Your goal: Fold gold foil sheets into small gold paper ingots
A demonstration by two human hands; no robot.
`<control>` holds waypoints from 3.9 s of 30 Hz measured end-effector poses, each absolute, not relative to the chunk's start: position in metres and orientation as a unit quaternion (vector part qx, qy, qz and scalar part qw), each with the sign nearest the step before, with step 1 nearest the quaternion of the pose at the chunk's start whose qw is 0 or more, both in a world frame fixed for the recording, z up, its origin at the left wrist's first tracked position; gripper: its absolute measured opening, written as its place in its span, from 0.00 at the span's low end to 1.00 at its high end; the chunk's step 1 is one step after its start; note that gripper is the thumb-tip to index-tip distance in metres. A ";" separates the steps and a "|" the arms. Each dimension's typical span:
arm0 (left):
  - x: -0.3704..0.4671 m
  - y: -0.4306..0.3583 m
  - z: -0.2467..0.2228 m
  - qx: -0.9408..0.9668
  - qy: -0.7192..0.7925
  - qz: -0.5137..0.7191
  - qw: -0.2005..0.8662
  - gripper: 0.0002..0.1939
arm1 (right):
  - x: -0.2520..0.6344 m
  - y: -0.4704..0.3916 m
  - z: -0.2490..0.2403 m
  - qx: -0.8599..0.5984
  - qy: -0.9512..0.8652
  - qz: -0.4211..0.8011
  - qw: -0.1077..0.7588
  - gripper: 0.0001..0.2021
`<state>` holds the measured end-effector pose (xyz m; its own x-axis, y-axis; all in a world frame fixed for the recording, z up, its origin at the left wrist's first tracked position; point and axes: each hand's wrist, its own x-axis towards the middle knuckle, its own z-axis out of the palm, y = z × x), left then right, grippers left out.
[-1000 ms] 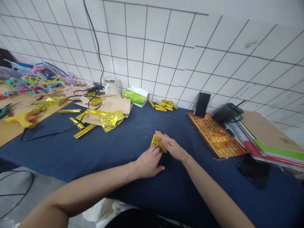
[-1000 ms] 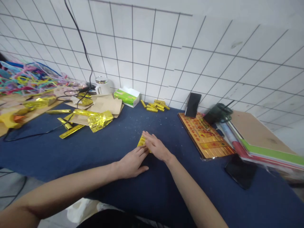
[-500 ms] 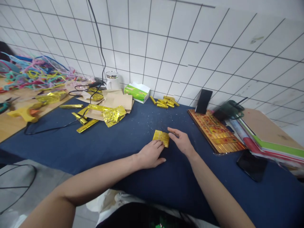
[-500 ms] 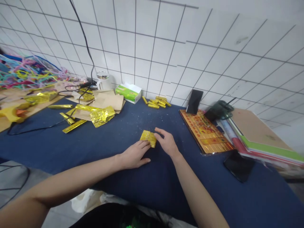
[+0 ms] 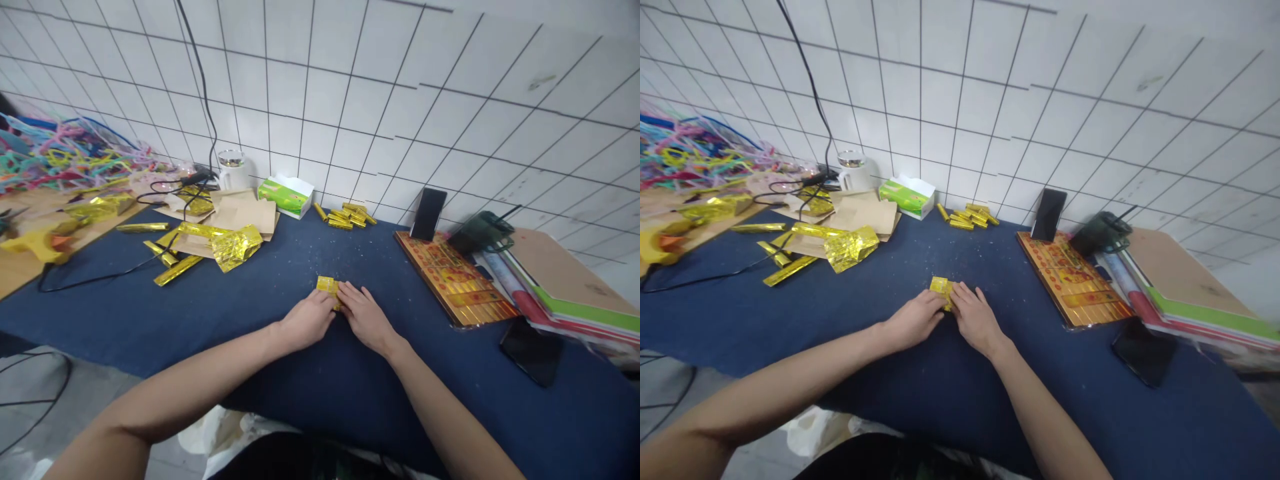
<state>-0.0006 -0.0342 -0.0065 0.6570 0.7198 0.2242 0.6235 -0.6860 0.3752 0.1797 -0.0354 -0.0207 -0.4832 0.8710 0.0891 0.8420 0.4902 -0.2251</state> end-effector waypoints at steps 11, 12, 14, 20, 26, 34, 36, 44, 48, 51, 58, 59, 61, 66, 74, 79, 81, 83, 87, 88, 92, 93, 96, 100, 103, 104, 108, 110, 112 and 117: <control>-0.010 0.007 0.002 0.934 0.335 0.106 0.061 0.08 | 0.174 -0.039 -0.012 -0.508 -0.857 0.055 0.063 0.20; -0.010 0.007 0.002 0.934 0.335 0.105 0.058 0.08 | 0.174 -0.040 -0.012 -0.508 -0.857 0.054 0.063 0.20; -0.010 0.006 0.002 0.932 0.342 0.103 0.056 0.08 | 0.174 -0.040 -0.011 -0.508 -0.857 0.052 0.063 0.20; -0.014 0.008 -0.005 0.925 0.355 0.115 0.072 0.14 | 0.174 -0.040 -0.012 -0.508 -0.858 0.052 0.059 0.21; -0.015 0.007 -0.013 0.936 0.333 0.105 0.051 0.17 | 0.173 -0.040 -0.015 -0.504 -0.861 0.047 0.050 0.22; -0.014 0.004 -0.012 0.939 0.328 0.101 0.021 0.17 | 0.172 -0.041 -0.013 -0.520 -0.848 0.069 0.077 0.21; -0.015 0.006 -0.011 0.940 0.325 0.100 0.025 0.15 | 0.173 -0.040 -0.013 -0.519 -0.846 0.076 0.089 0.19; -0.023 0.009 -0.012 0.944 0.313 0.088 0.051 0.15 | 0.178 -0.040 -0.010 -0.494 -0.866 0.047 0.065 0.19; -0.022 0.005 -0.009 0.946 0.308 0.095 0.038 0.15 | 0.175 -0.043 -0.007 -0.488 -0.871 0.037 0.047 0.21; -0.022 0.004 -0.007 0.947 0.299 0.098 0.059 0.16 | 0.173 -0.047 -0.006 -0.483 -0.874 0.044 0.038 0.28; -0.023 0.005 -0.004 0.934 0.325 0.115 0.099 0.23 | 0.169 -0.054 -0.005 -0.471 -0.879 0.072 0.004 0.34; -0.023 0.005 -0.003 0.934 0.324 0.113 0.099 0.24 | 0.169 -0.054 -0.005 -0.472 -0.878 0.075 0.004 0.34; -0.022 0.005 -0.001 0.939 0.316 0.100 0.087 0.23 | 0.170 -0.054 -0.006 -0.473 -0.877 0.079 0.006 0.33; -0.018 0.005 0.005 0.949 0.307 0.054 0.048 0.24 | 0.171 -0.054 -0.007 -0.472 -0.878 0.086 0.003 0.33; -0.015 0.003 0.011 0.950 0.311 0.034 0.014 0.21 | 0.172 -0.053 -0.006 -0.470 -0.877 0.099 0.005 0.34; -0.007 0.003 0.020 0.949 0.314 -0.012 0.010 0.23 | 0.173 -0.053 -0.005 -0.471 -0.876 0.105 0.009 0.34; -0.003 0.005 0.024 0.947 0.319 -0.038 0.014 0.25 | 0.173 -0.053 -0.005 -0.473 -0.875 0.106 0.010 0.33; 0.000 0.008 0.027 0.945 0.322 -0.059 0.020 0.25 | 0.172 -0.053 -0.006 -0.473 -0.875 0.107 0.010 0.33; 0.003 0.012 0.032 0.946 0.313 -0.073 0.034 0.20 | 0.171 -0.053 -0.007 -0.475 -0.872 0.114 0.012 0.33; 0.003 0.013 0.033 0.946 0.313 -0.073 0.038 0.19 | 0.172 -0.053 -0.006 -0.476 -0.871 0.119 0.012 0.33; 0.002 0.012 0.032 0.944 0.318 -0.075 0.046 0.18 | 0.180 -0.049 0.004 -0.467 -0.868 0.172 0.009 0.35; 0.002 0.012 0.032 0.944 0.319 -0.076 0.044 0.19 | 0.182 -0.048 0.008 -0.464 -0.865 0.188 0.013 0.35; 0.001 0.012 0.029 0.943 0.322 -0.079 0.034 0.21 | 0.188 -0.048 0.017 -0.462 -0.861 0.213 0.017 0.34; 0.002 0.012 0.029 0.944 0.318 -0.082 0.024 0.22 | 0.186 -0.057 0.014 -0.442 -0.873 0.205 -0.016 0.39; 0.003 0.013 0.029 0.946 0.313 -0.080 0.022 0.21 | 0.185 -0.064 0.007 -0.447 -0.877 0.177 -0.021 0.40; 0.003 0.013 0.029 0.947 0.312 -0.077 0.022 0.20 | 0.185 -0.065 0.006 -0.449 -0.877 0.171 -0.020 0.40; 0.002 0.013 0.027 0.947 0.312 -0.068 0.017 0.21 | 0.182 -0.065 0.009 -0.452 -0.879 0.155 -0.007 0.38; 0.002 0.013 0.026 0.947 0.313 -0.066 0.016 0.21 | 0.178 -0.065 0.010 -0.447 -0.883 0.141 0.007 0.38; 0.001 0.014 0.026 0.948 0.313 -0.062 0.022 0.21 | 0.174 -0.066 0.009 -0.438 -0.889 0.129 0.016 0.39; -0.001 0.019 0.024 0.949 0.308 -0.053 0.039 0.21 | 0.167 -0.068 0.004 -0.432 -0.895 0.104 0.033 0.31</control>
<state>-0.0014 0.0188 0.0243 0.8047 0.5804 -0.1248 0.5888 -0.8072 0.0421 0.1667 -0.0678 0.0039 -0.6241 0.7807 -0.0314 0.7673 0.6047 -0.2136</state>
